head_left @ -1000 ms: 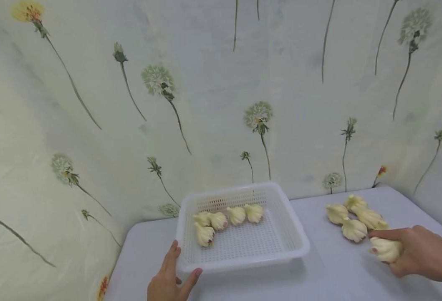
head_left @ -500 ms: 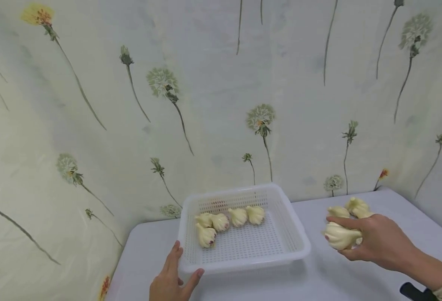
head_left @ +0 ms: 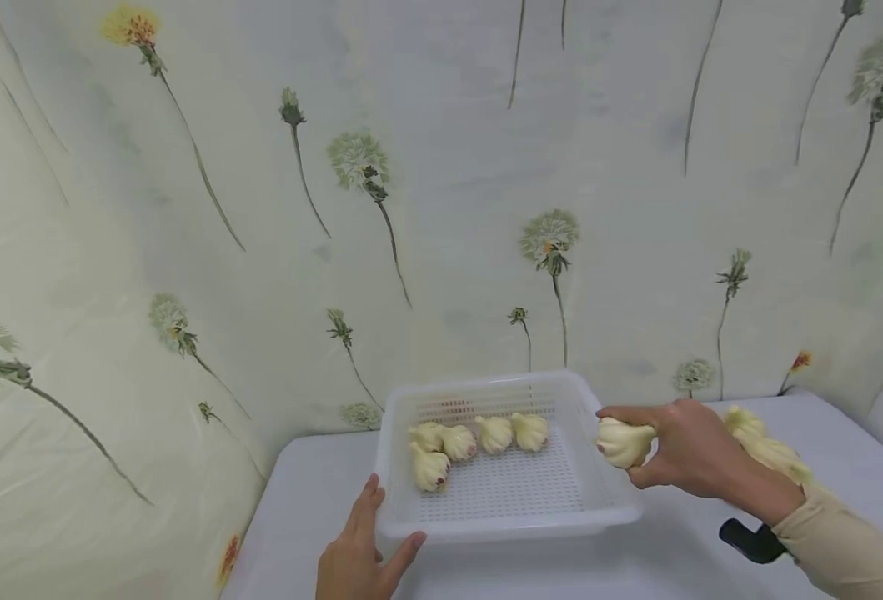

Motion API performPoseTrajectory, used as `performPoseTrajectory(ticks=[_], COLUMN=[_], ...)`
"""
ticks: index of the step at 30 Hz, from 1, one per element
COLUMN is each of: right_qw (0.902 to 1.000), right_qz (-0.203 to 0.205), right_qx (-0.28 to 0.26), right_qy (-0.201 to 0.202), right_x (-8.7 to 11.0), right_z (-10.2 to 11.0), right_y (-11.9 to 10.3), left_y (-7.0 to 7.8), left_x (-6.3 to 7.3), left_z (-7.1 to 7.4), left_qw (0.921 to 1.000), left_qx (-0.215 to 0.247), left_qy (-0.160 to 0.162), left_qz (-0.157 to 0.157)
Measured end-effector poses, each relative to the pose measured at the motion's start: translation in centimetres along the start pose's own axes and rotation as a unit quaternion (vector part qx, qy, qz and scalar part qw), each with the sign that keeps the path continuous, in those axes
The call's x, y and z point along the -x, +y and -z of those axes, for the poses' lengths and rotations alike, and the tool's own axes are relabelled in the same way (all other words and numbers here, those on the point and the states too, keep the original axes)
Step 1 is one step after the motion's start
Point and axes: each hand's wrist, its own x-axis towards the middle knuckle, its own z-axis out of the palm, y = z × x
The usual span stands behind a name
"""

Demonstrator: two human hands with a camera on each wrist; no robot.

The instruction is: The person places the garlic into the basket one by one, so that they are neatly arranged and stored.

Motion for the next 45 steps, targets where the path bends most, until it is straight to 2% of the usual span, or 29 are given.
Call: performPoseTrajectory(ticks=[6, 11, 15, 22, 27, 31, 39, 45], right_qw=[0.9994, 0.9981, 0.9966, 0.9929, 0.9897, 0.9869, 0.9809, 0.9729], right_qz=[0.004, 0.028, 0.051, 0.057, 0.075, 0.095, 0.1, 0.109], right_qx=[0.0, -0.016, -0.031, -0.05, -0.044, -0.03, -0.046, -0.065], right_qy=[-0.034, -0.053, -0.057, -0.092, -0.114, -0.128, -0.161, -0.194], right_x=[-2.7, -4.7, -5.8, -7.4, -9.2, -10.4, -11.8, -11.8], right_z=[-0.4, -1.4, -2.6, -4.7, -5.8, -6.9, -9.3, -11.7], right_y=[-0.6, -1.4, -2.4, -3.7, -4.5, -5.1, -6.0, -6.9], left_y=[0.1, 0.1, -0.1, 0.0, -0.1, -0.1, -0.2, -0.4], left_x=[-0.2, -0.2, 0.0, 0.0, 0.0, 0.0, -0.2, -0.1], left_z=[-0.1, 0.0, -0.1, 0.0, 0.1, 0.0, -0.2, -0.1], left_qw=[1.0, 1.0, 1.0, 0.9998, 0.9998, 0.9998, 0.9997, 0.9999], left_qx=[-0.002, 0.001, 0.003, 0.015, 0.013, 0.017, 0.022, 0.013], left_qy=[0.006, 0.004, -0.002, -0.007, -0.011, -0.005, -0.008, -0.007], left_qz=[-0.004, 0.001, 0.008, 0.008, 0.013, 0.006, 0.004, 0.003])
